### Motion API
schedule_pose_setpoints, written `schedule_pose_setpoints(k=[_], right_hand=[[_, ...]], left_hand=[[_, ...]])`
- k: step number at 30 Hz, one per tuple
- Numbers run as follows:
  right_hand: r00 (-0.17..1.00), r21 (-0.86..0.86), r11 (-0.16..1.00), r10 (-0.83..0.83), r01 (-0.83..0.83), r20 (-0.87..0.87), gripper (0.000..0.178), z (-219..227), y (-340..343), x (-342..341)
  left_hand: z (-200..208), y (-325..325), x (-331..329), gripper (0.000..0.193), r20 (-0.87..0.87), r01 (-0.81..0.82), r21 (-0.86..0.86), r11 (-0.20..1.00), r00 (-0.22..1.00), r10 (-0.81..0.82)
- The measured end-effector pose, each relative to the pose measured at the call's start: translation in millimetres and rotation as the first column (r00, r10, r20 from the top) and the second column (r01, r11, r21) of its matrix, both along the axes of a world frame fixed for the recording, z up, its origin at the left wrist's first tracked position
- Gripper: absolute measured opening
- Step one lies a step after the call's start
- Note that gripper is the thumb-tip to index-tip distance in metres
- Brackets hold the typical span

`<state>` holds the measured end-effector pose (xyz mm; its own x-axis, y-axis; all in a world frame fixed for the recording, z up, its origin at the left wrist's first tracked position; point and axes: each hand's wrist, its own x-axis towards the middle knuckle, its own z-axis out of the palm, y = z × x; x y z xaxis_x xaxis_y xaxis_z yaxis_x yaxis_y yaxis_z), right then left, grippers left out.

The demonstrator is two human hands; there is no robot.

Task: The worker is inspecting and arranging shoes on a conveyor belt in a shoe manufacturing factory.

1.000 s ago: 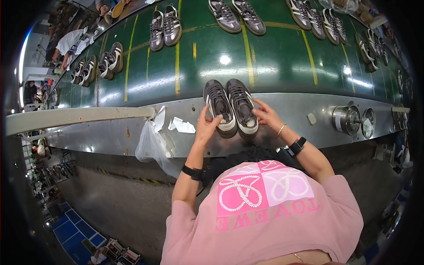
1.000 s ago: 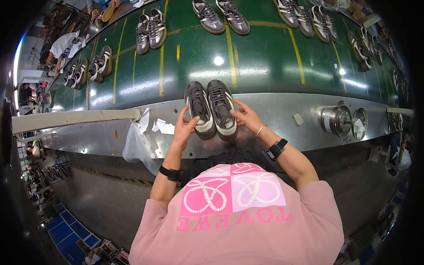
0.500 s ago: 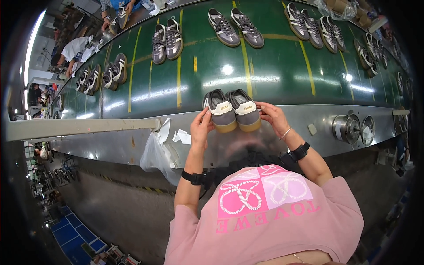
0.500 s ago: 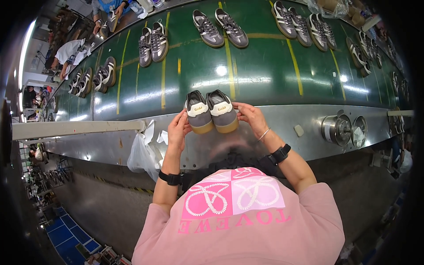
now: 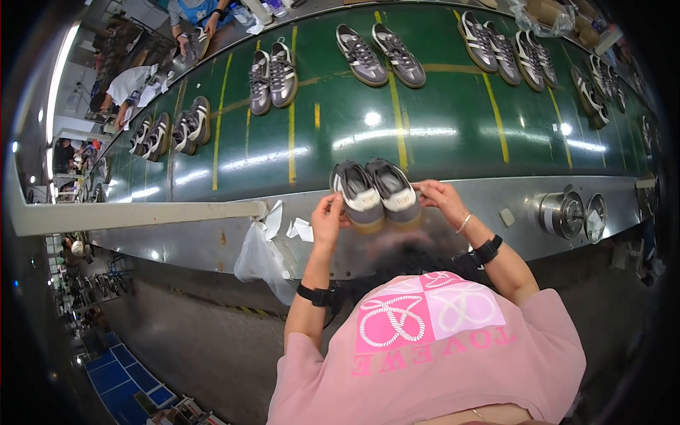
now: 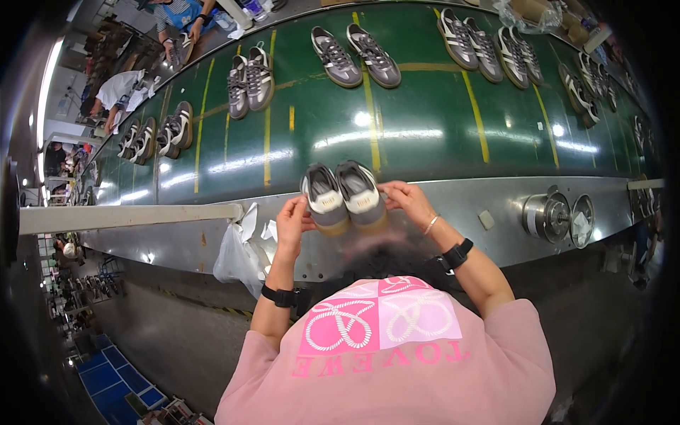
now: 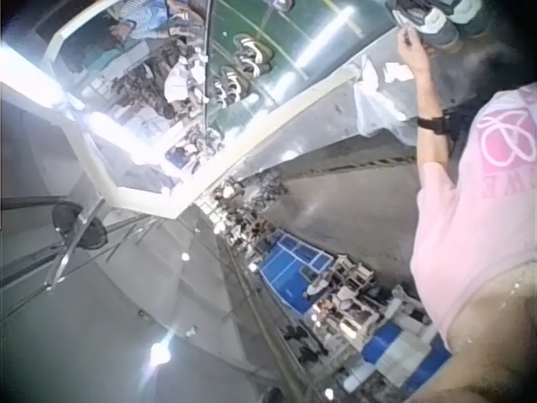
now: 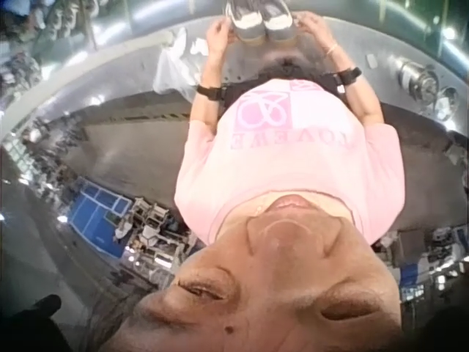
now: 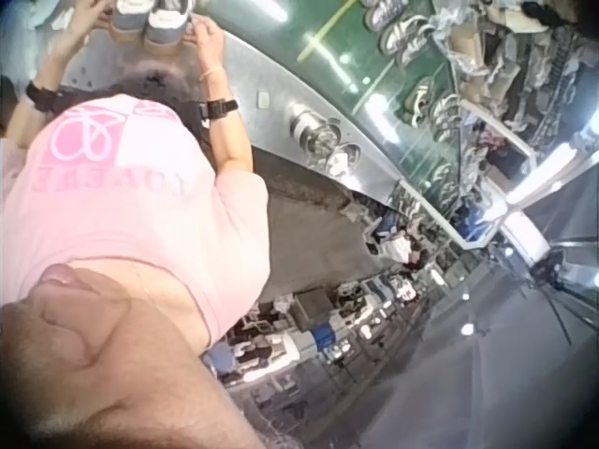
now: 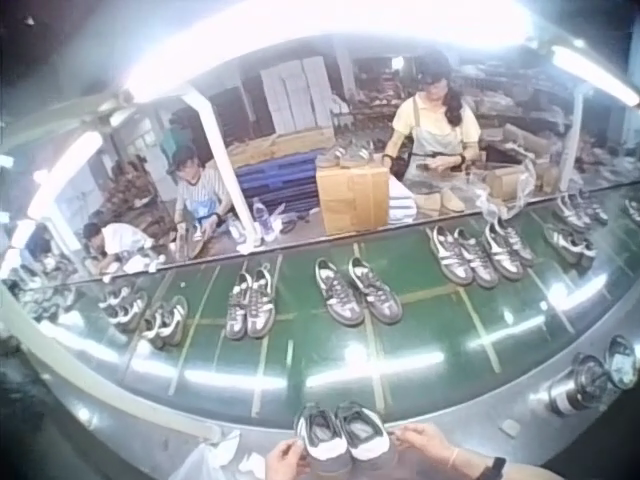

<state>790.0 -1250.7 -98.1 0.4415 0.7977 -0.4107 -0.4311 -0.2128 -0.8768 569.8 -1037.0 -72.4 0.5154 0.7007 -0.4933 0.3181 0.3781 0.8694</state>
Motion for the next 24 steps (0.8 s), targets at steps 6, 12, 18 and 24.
schedule_pose_setpoints(k=[6,12,18,24], right_hand=[[0.611,-0.353,0.911,0.407,-0.215,0.679,0.030,-3,-20,-14],[0.143,-0.552,0.584,0.753,-0.595,0.642,0.043,40,10,-65],[-0.028,-0.662,0.523,0.773,-0.537,0.634,0.037,-5,30,-98],[0.213,-0.418,0.771,0.565,-0.481,0.797,0.037,20,21,-77]], left_hand=[[-53,-11,-50,0.047,-0.250,0.347,-0.132,0.929,0.895,-0.370],[-58,-36,-79,0.040,-0.236,0.203,-0.173,0.964,0.941,-0.241],[-57,-54,-136,0.034,-0.271,0.193,0.040,0.980,0.946,-0.176],[-60,-55,-208,0.032,-0.316,0.012,-0.025,1.000,0.949,-0.019]])
